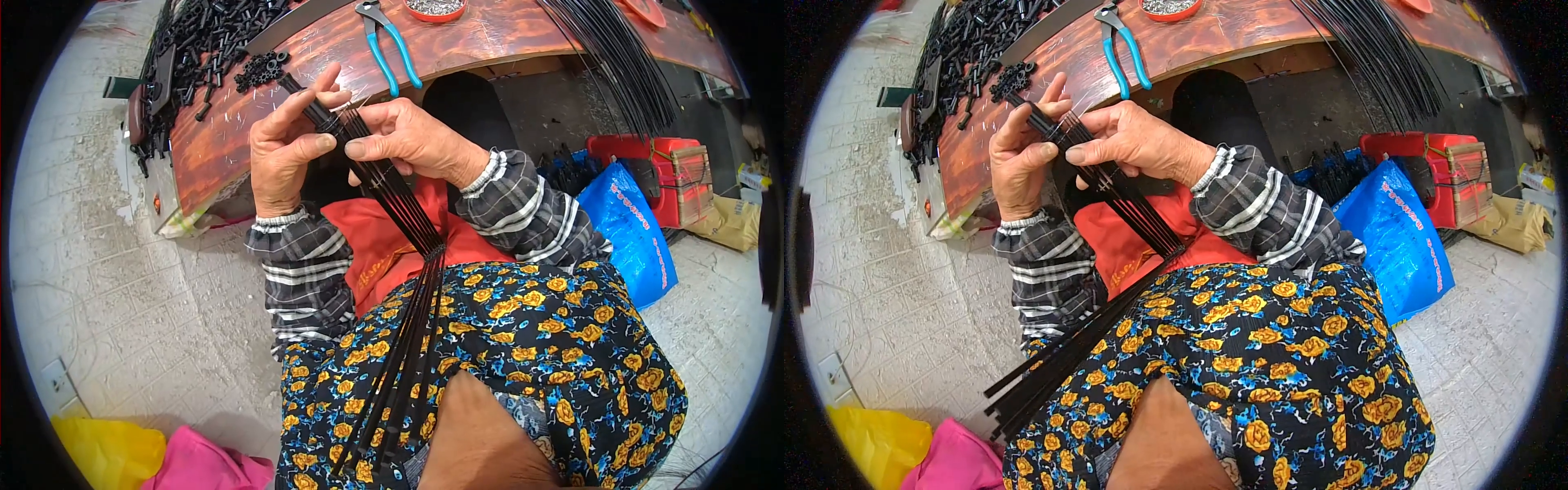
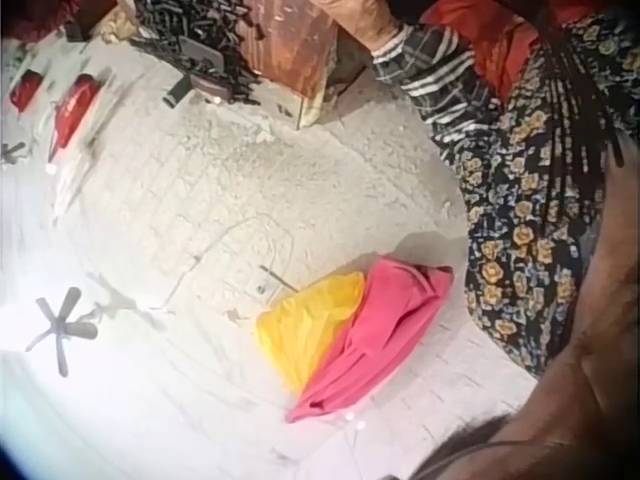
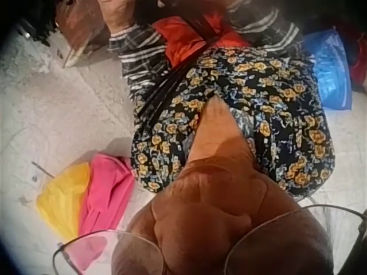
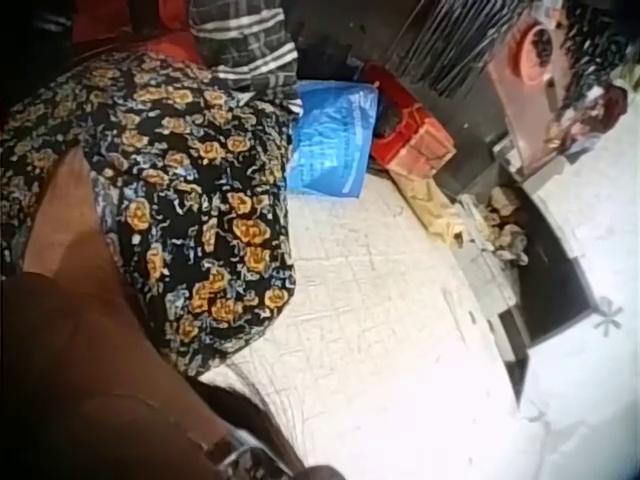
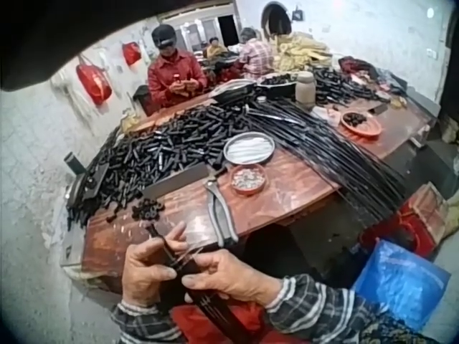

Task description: Assembling electronic wire harnesses by inserting wires into plastic connectors and securing them using pliers.

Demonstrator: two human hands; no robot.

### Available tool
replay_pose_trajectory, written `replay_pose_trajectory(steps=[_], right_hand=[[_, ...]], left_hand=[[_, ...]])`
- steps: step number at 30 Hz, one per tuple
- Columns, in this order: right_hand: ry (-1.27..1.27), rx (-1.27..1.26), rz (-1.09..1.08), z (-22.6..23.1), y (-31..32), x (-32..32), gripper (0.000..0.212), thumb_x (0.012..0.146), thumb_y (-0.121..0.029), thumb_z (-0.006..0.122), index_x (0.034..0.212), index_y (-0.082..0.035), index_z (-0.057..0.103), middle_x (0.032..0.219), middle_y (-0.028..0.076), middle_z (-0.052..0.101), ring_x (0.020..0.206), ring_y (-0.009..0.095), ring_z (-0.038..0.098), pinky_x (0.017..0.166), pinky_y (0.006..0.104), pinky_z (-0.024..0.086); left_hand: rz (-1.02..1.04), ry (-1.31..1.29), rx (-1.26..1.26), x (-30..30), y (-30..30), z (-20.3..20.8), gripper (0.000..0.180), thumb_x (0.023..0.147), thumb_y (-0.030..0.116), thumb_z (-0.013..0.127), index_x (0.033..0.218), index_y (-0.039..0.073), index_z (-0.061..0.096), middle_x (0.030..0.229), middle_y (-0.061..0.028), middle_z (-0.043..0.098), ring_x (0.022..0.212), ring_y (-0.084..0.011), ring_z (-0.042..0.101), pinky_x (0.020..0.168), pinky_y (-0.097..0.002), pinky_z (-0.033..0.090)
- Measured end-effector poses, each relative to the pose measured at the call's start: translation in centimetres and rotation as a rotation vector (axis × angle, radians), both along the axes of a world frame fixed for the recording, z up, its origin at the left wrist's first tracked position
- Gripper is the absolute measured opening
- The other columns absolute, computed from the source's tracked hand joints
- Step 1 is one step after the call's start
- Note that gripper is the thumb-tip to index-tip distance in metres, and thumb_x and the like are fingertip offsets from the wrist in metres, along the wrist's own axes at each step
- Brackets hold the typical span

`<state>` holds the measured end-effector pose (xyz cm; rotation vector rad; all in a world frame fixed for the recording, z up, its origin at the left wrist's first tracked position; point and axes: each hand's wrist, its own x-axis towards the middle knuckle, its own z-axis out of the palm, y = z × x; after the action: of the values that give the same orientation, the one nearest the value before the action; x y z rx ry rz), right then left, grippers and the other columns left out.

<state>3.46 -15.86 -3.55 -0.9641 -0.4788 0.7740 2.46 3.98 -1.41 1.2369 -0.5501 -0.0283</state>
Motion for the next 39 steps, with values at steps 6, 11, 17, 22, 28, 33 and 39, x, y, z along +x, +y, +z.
replay_pose_trajectory(steps=[6,11,17,22,28,33,39], right_hand=[[0.016,-0.014,-0.006,0.1,-0.1,-0.1,0.031,0.086,-0.026,0.069,0.104,-0.002,0.063,0.075,0.009,0.069,0.042,0.001,0.046,0.036,0.0145,0.03],[0.035,0.036,0.053,-0.5,0.2,0.1,0.032,0.087,-0.027,0.068,0.105,-0.002,0.062,0.075,0.01,0.069,0.042,0.002,0.046,0.036,0.015,0.03],[0.037,0.134,0.114,-1.0,0.6,0.4,0.036,0.085,-0.03,0.07,0.106,-0.001,0.061,0.075,0.01,0.069,0.043,0.003,0.048,0.036,0.0153,0.031],[-0.006,0.128,0.112,-0.7,0.3,0.5,0.035,0.085,-0.029,0.07,0.104,-0.001,0.062,0.075,0.009,0.069,0.043,0.003,0.05,0.036,0.0152,0.032],[0.016,0.107,0.059,-1.1,0.2,0.7,0.028,0.087,-0.023,0.068,0.104,-0.002,0.062,0.075,0.009,0.069,0.045,0.003,0.051,0.037,0.0145,0.032],[-0.002,0.035,-0.033,-0.4,-0.1,0.4,0.027,0.087,-0.021,0.068,0.107,-0.004,0.062,0.074,0.006,0.069,0.049,0.002,0.054,0.038,0.014,0.03],[-0.108,-0.119,-0.126,-0.5,0.0,0.9,0.026,0.085,-0.013,0.069,0.109,-0.003,0.065,0.085,0.001,0.065,0.071,0.008,0.061,0.064,0.0256,0.051]], left_hand=[[0.072,0.133,0.08,-0.8,-0.1,1.2,0.059,0.068,-0.01,0.067,0.125,0.005,0.059,0.122,-0.026,0.058,0.122,-0.0345,0.051,0.105,-0.0464,0.038],[-0.024,-0.028,-0.039,0.0,0.0,-1.0,0.063,0.069,-0.009,0.068,0.126,0.014,0.059,0.123,-0.0251,0.058,0.122,-0.0359,0.051,0.106,-0.0487,0.036],[-0.177,-0.064,-0.219,0.9,-0.6,-2.8,0.062,0.071,-0.004,0.067,0.124,0.029,0.061,0.12,-0.023,0.06,0.131,-0.0437,0.037,0.11,-0.0555,0.027],[-0.257,-0.134,-0.366,1.4,-2.5,-2.9,0.058,0.073,0.0,0.067,0.122,0.031,0.062,0.122,-0.0244,0.058,0.133,-0.0472,0.032,0.11,-0.0579,0.025],[0.019,-0.006,-0.305,-0.6,-2.2,-2.3,0.059,0.078,-0.006,0.064,0.131,0.019,0.055,0.128,-0.0207,0.056,0.127,-0.0368,0.045,0.109,-0.0498,0.032],[0.621,0.04,-0.128,-4.5,-2.4,1.4,0.045,0.087,0.0,0.056,0.131,-0.004,0.047,0.123,-0.0206,0.058,0.116,-0.0352,0.055,0.104,-0.047,0.04],[0.005,-0.121,-0.187,-10.3,-8.8,9.2,0.082,0.076,0.031,0.079,0.137,-0.003,0.036,0.114,-0.0266,0.061,0.115,-0.0331,0.057,0.108,-0.0464,0.031]])
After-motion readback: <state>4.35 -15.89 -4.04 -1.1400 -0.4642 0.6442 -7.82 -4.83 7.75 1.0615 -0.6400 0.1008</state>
